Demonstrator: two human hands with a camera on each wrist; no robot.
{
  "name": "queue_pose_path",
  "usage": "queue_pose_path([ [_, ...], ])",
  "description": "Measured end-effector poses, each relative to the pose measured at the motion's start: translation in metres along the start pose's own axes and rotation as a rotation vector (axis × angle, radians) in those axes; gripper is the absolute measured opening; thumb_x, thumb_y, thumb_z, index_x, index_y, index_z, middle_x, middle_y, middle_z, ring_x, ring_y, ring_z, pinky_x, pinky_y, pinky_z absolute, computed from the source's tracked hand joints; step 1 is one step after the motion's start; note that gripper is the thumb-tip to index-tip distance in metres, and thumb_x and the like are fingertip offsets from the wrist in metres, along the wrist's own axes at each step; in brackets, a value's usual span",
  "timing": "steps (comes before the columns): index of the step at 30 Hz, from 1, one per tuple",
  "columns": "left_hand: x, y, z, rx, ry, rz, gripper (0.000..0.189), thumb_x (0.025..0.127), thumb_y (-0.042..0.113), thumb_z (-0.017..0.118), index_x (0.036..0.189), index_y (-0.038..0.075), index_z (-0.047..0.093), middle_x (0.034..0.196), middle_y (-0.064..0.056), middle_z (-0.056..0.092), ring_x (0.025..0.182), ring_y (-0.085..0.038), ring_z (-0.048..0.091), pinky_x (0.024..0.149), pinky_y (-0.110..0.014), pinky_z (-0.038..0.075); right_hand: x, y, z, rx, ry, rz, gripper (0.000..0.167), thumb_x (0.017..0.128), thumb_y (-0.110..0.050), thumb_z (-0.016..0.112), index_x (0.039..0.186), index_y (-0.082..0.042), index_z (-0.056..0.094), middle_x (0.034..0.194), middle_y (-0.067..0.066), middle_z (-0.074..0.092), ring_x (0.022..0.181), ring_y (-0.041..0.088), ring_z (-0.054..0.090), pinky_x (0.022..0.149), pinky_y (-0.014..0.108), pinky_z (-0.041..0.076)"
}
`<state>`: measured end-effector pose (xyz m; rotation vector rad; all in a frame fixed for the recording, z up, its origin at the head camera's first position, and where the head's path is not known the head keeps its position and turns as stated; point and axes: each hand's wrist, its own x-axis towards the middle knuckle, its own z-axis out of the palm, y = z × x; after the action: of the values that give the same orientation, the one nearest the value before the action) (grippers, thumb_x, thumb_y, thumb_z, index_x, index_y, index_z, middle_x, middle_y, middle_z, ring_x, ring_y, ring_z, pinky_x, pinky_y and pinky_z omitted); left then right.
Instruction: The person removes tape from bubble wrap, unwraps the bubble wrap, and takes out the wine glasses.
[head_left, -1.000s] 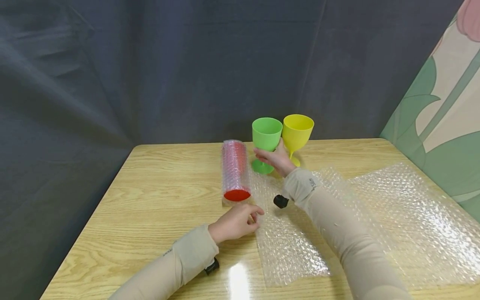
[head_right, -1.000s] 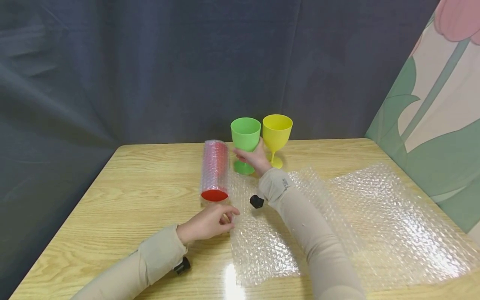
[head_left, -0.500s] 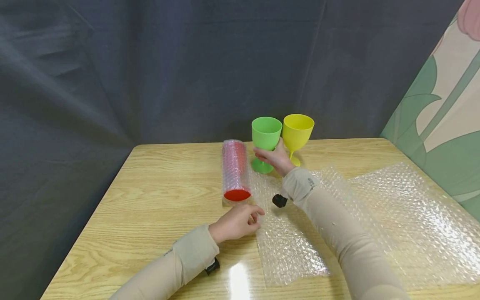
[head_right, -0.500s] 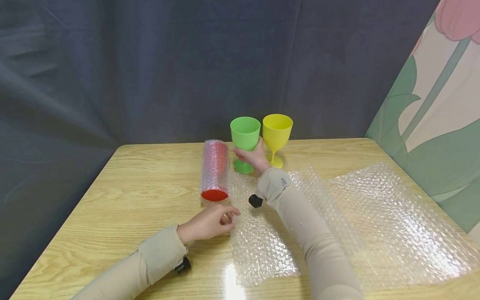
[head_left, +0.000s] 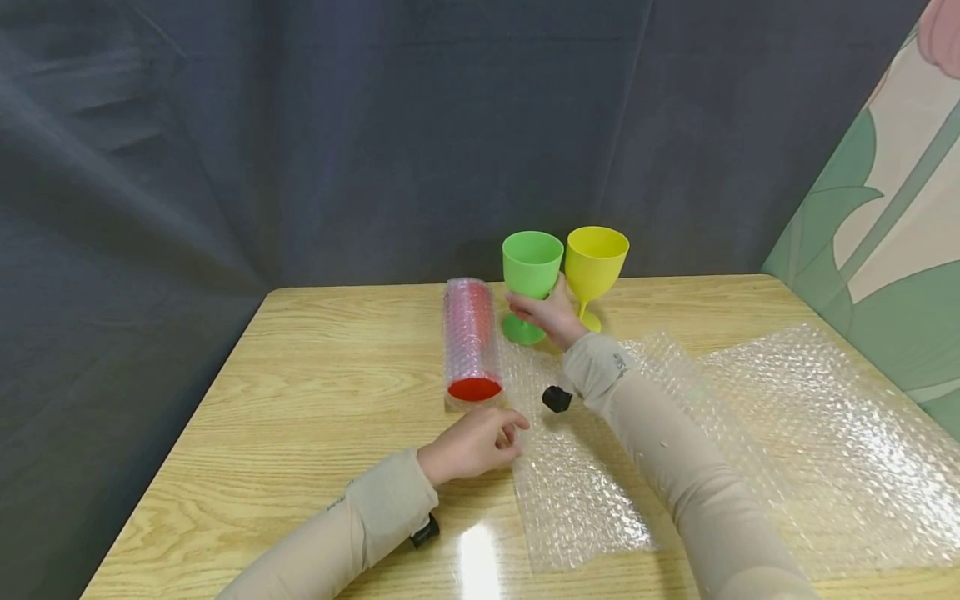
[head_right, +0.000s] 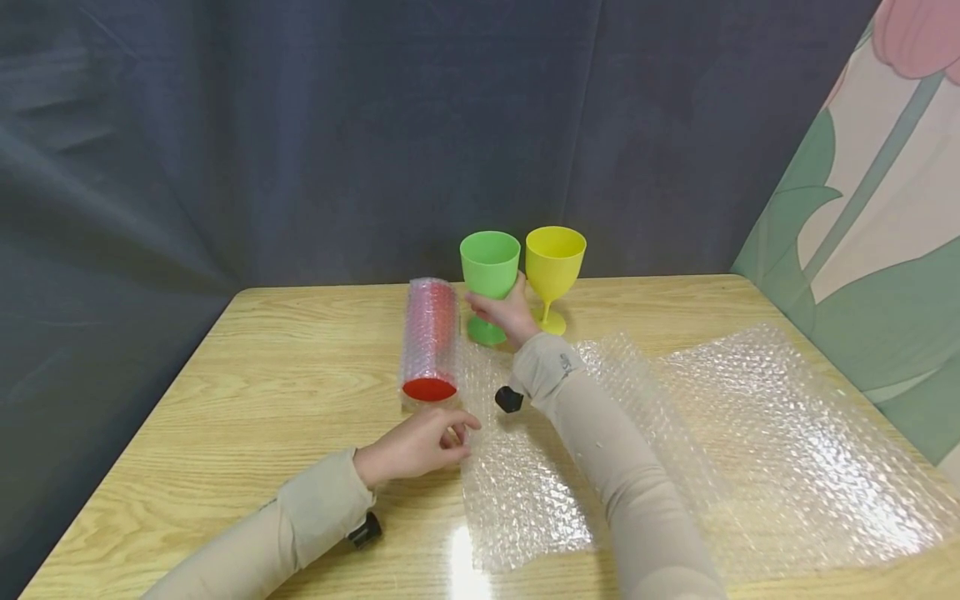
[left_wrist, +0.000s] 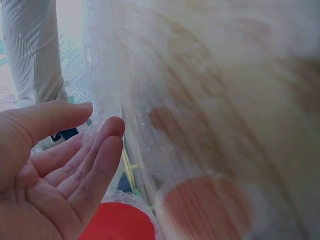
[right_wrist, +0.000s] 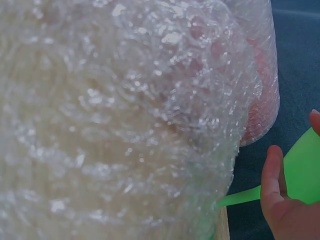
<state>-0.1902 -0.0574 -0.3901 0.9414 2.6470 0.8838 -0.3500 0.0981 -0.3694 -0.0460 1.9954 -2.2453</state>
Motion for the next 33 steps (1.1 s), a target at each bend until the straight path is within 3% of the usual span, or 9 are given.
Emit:
queue_pose_path([
  [33, -0.0005, 0.0022, -0.0014, 0.004, 0.005, -0.016, 0.033, 0.083, 0.008, 0.066, 0.114, 0.0, 0.061, 0.093, -0.01, 0.069, 0.08, -0.014, 0.065, 0.074, -0.017, 0.05, 0.0007, 0.0003, -0.0001, -0.011, -0.022, 0.001, 0.084, 0.085, -0.003, 0.061, 0.141, -0.018, 0.001, 0.117, 0.006, 0.036, 0.09, 0.014, 0.057, 0.105, 0.044, 0.041],
])
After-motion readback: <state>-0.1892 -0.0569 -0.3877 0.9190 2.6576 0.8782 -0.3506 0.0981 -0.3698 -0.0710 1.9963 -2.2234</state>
